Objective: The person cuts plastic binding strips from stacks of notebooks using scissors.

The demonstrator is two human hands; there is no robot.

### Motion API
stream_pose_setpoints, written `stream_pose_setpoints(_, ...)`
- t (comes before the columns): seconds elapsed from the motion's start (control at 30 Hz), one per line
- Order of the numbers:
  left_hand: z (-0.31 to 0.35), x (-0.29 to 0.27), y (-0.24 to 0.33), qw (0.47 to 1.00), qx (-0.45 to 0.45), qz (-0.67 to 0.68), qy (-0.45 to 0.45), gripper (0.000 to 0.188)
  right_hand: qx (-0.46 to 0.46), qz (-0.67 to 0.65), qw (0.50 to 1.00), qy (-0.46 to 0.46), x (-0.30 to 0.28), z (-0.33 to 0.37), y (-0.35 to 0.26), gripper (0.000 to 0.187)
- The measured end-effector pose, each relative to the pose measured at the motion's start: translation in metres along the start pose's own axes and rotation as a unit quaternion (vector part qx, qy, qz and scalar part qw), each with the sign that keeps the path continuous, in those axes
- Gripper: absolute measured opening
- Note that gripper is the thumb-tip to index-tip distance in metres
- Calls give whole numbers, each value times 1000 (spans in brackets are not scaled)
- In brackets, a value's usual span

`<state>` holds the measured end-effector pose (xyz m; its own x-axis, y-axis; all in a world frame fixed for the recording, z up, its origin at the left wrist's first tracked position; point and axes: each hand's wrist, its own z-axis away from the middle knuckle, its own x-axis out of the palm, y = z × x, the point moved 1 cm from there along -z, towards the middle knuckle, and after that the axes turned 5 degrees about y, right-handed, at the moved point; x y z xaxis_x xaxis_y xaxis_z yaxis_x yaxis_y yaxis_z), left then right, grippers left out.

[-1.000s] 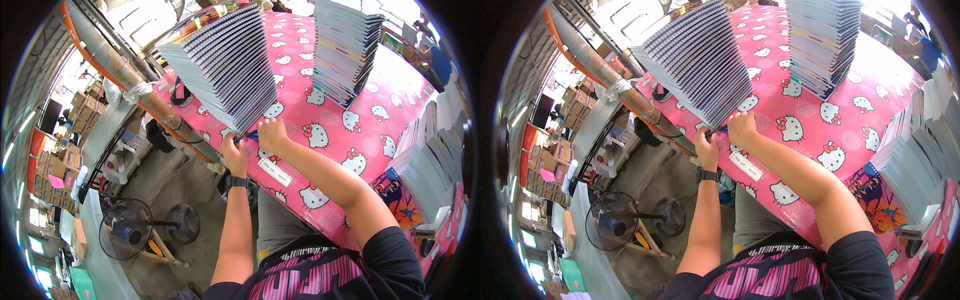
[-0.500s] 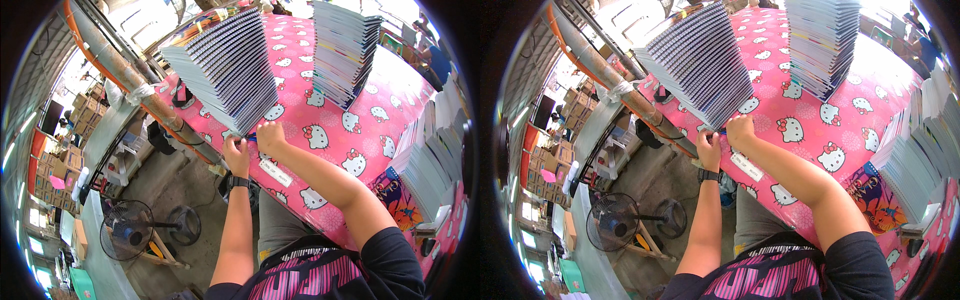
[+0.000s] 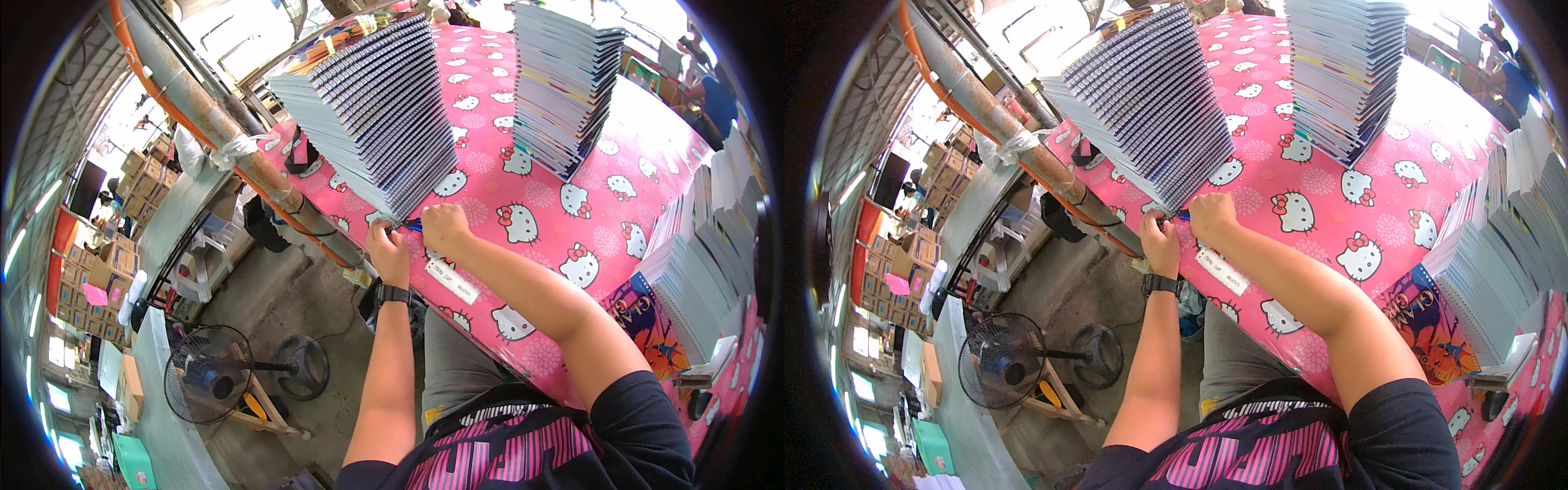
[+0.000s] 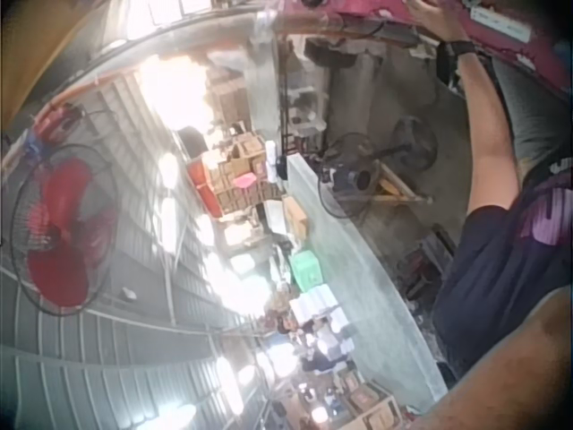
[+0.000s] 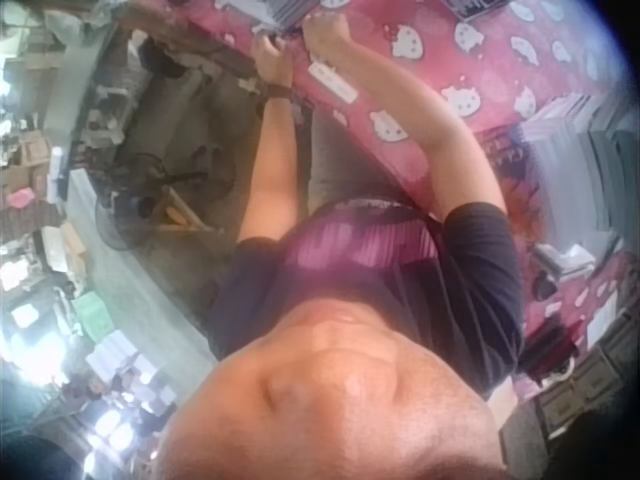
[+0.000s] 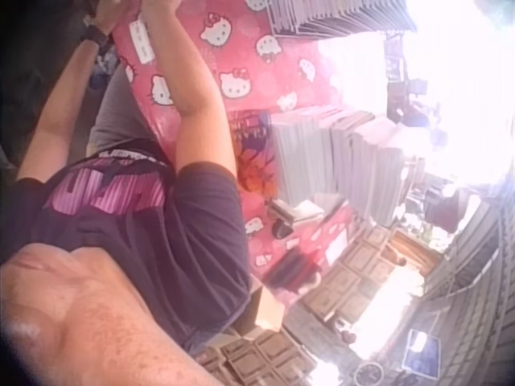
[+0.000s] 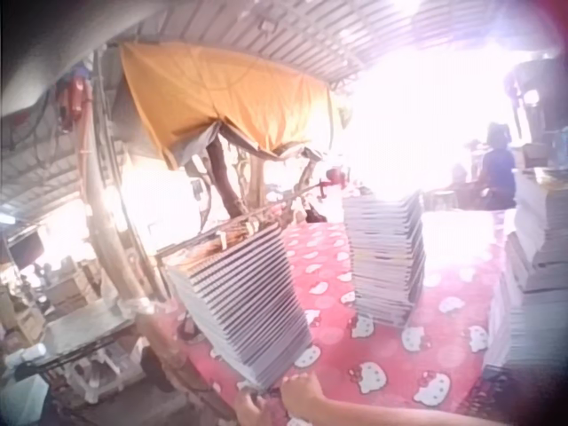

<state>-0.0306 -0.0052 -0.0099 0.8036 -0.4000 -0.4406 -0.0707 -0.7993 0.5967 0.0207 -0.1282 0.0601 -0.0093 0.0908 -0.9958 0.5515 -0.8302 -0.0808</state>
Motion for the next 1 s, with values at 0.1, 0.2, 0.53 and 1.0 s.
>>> stream_pose_setpoints(0.1, 0, 0, -1, 1000, -1, 4, -8, 23, -14, -12, 1000, -8, -2, 0, 5, 25)
stream_pose_setpoints(0.2, 2, 0, -8, 999, -16, 17, -26, 35, -12, -32, 999, 6, -2, 4, 12, 29)
stream_pose_setpoints(0.53, -15, 16, 9, 989, 26, -146, -18, 79, 64, -434, 848, 296, 32, 41, 58, 28)
stream_pose_setpoints(1.0, 16, -21, 6, 995, 40, 67, -54, 4, 46, -393, 878, 269, 30, 40, 57, 28)
